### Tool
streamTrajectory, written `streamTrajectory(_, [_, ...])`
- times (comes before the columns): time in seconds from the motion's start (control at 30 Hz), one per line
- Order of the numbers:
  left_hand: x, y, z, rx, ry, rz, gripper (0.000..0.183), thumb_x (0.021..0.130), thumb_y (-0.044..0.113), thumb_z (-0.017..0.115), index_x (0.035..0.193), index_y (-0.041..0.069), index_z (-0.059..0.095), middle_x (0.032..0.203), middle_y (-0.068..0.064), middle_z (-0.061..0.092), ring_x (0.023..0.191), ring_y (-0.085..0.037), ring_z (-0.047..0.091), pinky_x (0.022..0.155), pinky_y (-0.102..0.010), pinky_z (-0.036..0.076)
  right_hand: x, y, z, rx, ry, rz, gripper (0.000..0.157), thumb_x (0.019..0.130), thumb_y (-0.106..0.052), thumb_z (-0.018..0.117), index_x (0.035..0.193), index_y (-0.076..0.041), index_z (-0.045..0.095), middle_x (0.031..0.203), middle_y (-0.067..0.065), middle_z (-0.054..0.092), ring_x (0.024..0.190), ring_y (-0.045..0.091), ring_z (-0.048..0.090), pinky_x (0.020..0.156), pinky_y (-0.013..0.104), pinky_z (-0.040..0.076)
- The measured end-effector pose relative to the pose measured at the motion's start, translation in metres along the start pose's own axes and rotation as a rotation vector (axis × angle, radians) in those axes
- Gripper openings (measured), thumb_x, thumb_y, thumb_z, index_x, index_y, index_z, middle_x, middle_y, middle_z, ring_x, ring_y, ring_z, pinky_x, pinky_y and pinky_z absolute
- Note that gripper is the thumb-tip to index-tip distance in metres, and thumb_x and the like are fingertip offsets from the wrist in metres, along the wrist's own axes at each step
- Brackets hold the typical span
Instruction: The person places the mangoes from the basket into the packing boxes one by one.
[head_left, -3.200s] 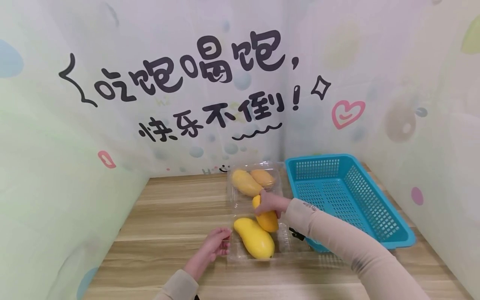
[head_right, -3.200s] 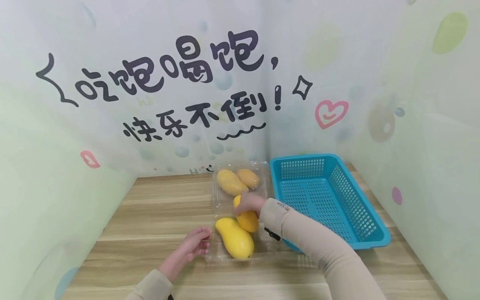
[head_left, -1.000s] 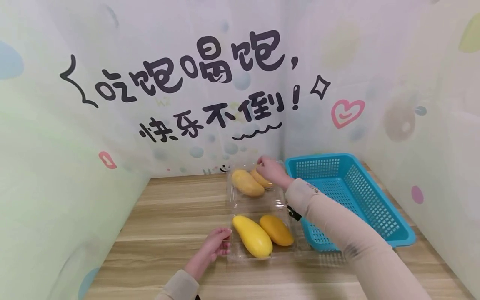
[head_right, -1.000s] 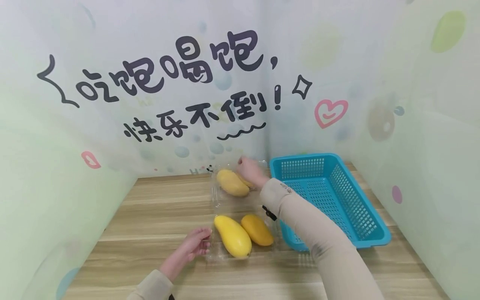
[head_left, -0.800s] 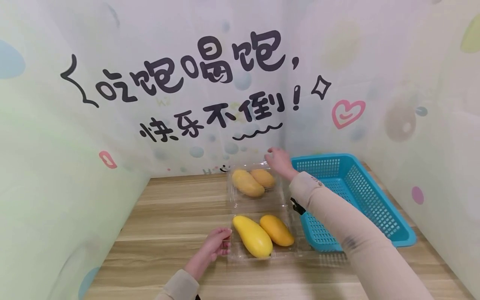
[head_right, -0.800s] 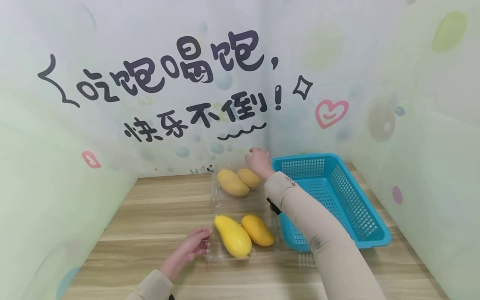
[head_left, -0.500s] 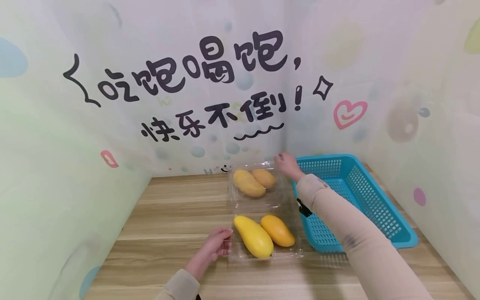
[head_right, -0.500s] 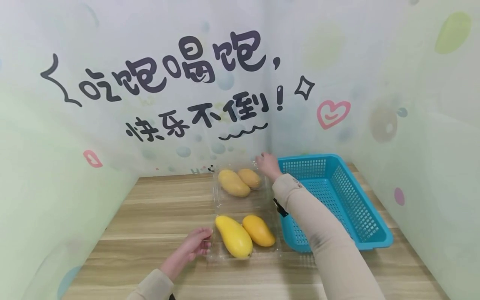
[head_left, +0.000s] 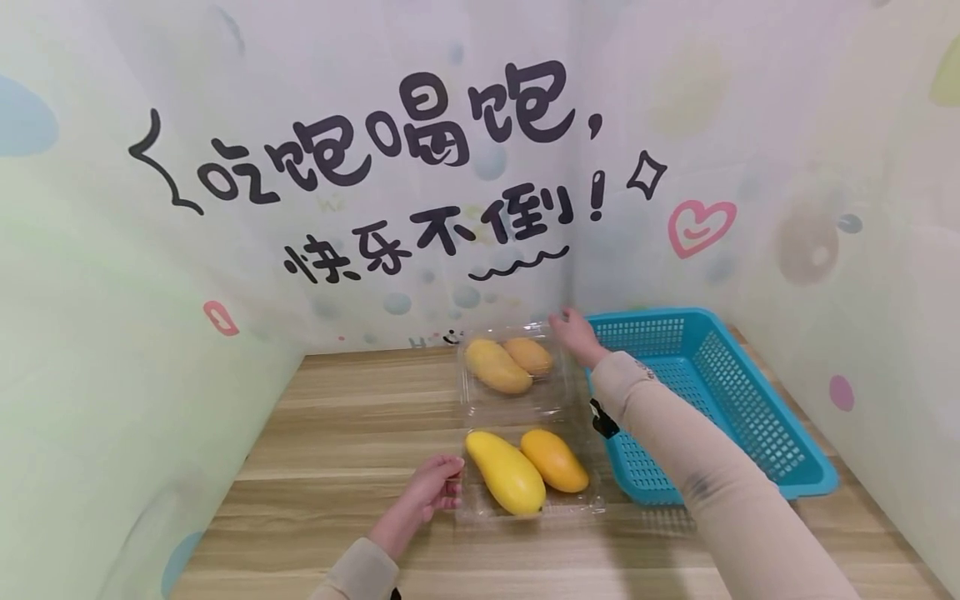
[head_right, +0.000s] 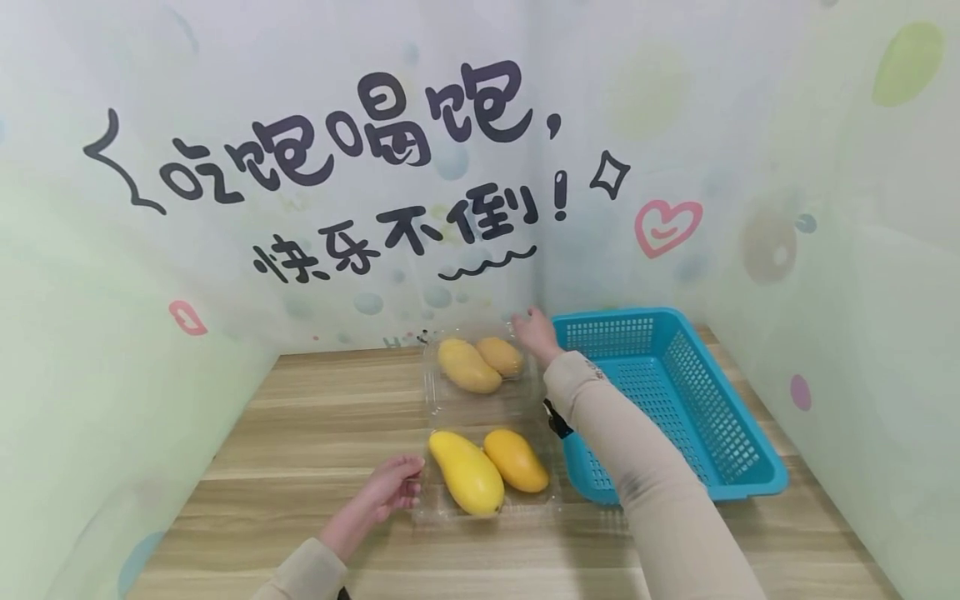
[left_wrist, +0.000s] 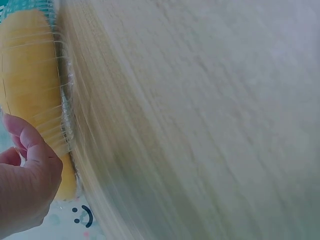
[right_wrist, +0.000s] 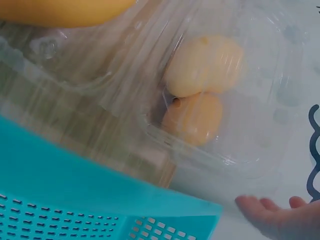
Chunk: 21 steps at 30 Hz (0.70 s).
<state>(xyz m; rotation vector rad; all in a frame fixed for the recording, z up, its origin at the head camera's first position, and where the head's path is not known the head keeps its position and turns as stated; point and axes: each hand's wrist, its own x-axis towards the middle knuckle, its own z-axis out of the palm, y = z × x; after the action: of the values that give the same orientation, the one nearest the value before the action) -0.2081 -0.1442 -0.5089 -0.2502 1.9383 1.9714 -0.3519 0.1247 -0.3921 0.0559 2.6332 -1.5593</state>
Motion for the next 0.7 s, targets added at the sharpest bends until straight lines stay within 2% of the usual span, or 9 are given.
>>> streamTrajectory(0.2, [-0.002, 0.001, -0.004, -0.011, 0.001, 0.006, 0.019, 0.093, 0.013, 0.048, 0.1, -0.005, 0.048, 0.071, 0.001, 0.046, 0.056, -0.005, 0.047, 0.048, -0.017, 0.046, -0.001, 0.004, 0.003, 0.042, 0.006, -0.032, 0.056, 0.099, -0.03, 0.033, 0.142, 0.003, 0.019, 0.144, 0.025, 0.025, 0.131, 0.037, 0.028, 0.107, 0.046, 0.028])
streamTrajectory(0.4, [-0.004, 0.002, -0.009, -0.024, 0.013, 0.011, 0.014, 0.093, 0.013, 0.048, 0.094, -0.001, 0.049, 0.07, 0.002, 0.046, 0.056, -0.005, 0.046, 0.049, -0.018, 0.046, -0.006, 0.001, 0.005, 0.066, 0.068, -0.07, 0.051, 0.098, -0.028, 0.032, 0.138, 0.003, 0.029, 0.139, 0.024, 0.034, 0.127, 0.036, 0.034, 0.104, 0.046, 0.031])
streamTrajectory(0.53, [-0.004, 0.001, -0.015, -0.029, 0.029, 0.013, 0.015, 0.093, 0.012, 0.048, 0.096, -0.002, 0.049, 0.069, 0.002, 0.046, 0.057, -0.006, 0.046, 0.049, -0.018, 0.046, -0.013, -0.005, 0.005, 0.109, 0.091, -0.078, 0.043, 0.098, -0.025, 0.032, 0.125, 0.005, 0.045, 0.126, 0.024, 0.047, 0.115, 0.035, 0.045, 0.098, 0.045, 0.038])
streamTrajectory(0.7, [-0.001, -0.001, -0.021, -0.027, 0.052, 0.009, 0.017, 0.093, 0.012, 0.048, 0.098, -0.004, 0.049, 0.068, 0.002, 0.046, 0.056, -0.006, 0.047, 0.048, -0.018, 0.046, -0.026, -0.01, 0.004, 0.185, 0.059, -0.038, 0.038, 0.099, -0.025, 0.032, 0.115, 0.004, 0.052, 0.11, 0.02, 0.055, 0.098, 0.03, 0.054, 0.084, 0.037, 0.046])
